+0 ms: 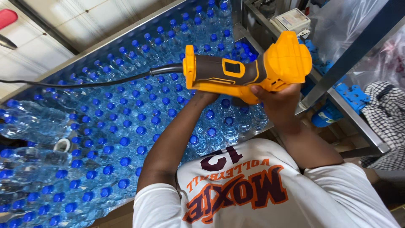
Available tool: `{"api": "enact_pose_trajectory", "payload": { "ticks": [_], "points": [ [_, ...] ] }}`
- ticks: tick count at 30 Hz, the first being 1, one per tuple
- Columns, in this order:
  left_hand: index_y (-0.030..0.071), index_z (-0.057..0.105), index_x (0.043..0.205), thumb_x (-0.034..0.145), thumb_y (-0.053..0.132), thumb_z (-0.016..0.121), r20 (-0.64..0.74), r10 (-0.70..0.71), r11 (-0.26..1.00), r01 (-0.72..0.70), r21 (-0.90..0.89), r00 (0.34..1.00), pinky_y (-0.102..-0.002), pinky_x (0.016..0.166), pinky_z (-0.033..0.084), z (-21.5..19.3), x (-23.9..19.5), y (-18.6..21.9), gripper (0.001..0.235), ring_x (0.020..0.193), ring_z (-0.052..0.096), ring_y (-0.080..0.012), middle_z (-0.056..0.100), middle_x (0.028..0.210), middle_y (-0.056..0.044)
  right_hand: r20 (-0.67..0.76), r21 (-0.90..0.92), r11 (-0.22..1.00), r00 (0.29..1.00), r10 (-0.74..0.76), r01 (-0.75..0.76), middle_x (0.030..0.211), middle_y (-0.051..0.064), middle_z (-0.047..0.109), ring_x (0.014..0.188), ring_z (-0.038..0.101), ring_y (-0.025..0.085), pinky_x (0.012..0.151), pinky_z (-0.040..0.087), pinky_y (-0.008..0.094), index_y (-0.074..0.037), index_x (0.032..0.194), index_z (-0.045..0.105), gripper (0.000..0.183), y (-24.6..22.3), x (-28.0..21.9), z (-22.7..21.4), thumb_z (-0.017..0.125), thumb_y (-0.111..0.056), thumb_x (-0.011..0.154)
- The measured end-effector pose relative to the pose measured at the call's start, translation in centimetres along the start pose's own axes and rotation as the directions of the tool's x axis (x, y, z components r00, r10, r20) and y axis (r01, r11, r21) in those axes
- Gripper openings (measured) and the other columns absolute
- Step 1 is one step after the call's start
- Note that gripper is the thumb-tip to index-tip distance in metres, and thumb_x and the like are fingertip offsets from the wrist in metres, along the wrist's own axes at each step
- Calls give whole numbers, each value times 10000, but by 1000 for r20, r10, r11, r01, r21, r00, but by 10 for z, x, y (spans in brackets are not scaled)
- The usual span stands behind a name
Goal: The person uses a heat gun to seal plastic wrapping around rows of water bottles on a metal tray, moving the tool over the caps and then pressing the plastic down by hand.
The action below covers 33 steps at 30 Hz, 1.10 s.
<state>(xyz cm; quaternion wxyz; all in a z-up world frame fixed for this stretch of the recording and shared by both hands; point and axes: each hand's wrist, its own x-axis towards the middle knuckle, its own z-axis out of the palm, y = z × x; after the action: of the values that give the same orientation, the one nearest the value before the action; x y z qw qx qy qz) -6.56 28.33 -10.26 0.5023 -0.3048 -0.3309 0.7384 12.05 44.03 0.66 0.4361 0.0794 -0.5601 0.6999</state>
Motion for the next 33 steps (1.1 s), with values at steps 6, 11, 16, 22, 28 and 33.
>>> {"api": "enact_pose_trajectory", "payload": {
  "ticks": [6, 11, 16, 22, 28, 33],
  "points": [
    [189, 807, 1152, 942, 199, 781, -165, 417, 535, -95, 840, 894, -315, 1038, 557, -10, 12, 9, 212, 1226, 707, -207, 774, 1211, -25, -24, -136, 984, 993, 117, -119, 1210, 264, 760, 1250, 726, 339, 1069, 640, 521, 138, 1310, 646, 597, -18, -6, -23, 986, 92, 821],
    [256, 787, 1237, 1004, 431, 724, 239, 712, -549, 312, 775, 661, -348, 1184, 426, -2, 20, 25, 298, 1391, 618, -205, 734, 1341, 13, -75, -252, 965, 993, -90, 68, 1204, 309, 720, 1223, 729, 363, 1059, 618, 554, 178, 1397, 519, 843, 4, 0, -10, 1088, -13, 805],
    [346, 783, 1053, 826, 498, 883, 585, 523, -819, 555, 145, 620, -318, 1053, 500, 13, 29, 68, 291, 1230, 693, -155, 753, 1144, 108, -208, -30, 991, 969, -133, 130, 1361, 282, 710, 1327, 704, 358, 1159, 599, 564, 74, 1500, 497, 890, 47, 21, -2, 1071, 85, 820],
    [162, 857, 917, 738, 277, 1013, 603, 342, -849, 512, -130, 721, -482, 916, 649, 26, 5, 3, 264, 1055, 821, -353, 831, 911, -79, 14, 146, 987, 998, -65, 62, 1459, 239, 671, 1384, 684, 380, 1171, 606, 601, -66, 1587, 437, 836, 54, 42, -11, 938, 110, 942],
    [213, 832, 1003, 783, 319, 1016, 532, 533, -775, 631, -4, 658, -424, 871, 598, 34, 9, -5, 306, 1044, 786, -236, 841, 1036, -7, 132, 4, 994, 985, -107, 107, 1555, 213, 565, 1493, 597, 408, 1250, 559, 576, -111, 1625, 347, 819, 45, 58, -19, 911, -68, 1032],
    [218, 834, 1059, 798, 340, 1025, 453, 667, -694, 714, 91, 591, -343, 809, 573, 33, 13, 3, 345, 954, 770, -115, 849, 1107, 64, 162, 48, 993, 980, -116, 109, 1657, 200, 516, 1589, 565, 438, 1310, 570, 583, -180, 1682, 317, 698, 66, 80, -22, 797, -64, 1190]
  ]
}}
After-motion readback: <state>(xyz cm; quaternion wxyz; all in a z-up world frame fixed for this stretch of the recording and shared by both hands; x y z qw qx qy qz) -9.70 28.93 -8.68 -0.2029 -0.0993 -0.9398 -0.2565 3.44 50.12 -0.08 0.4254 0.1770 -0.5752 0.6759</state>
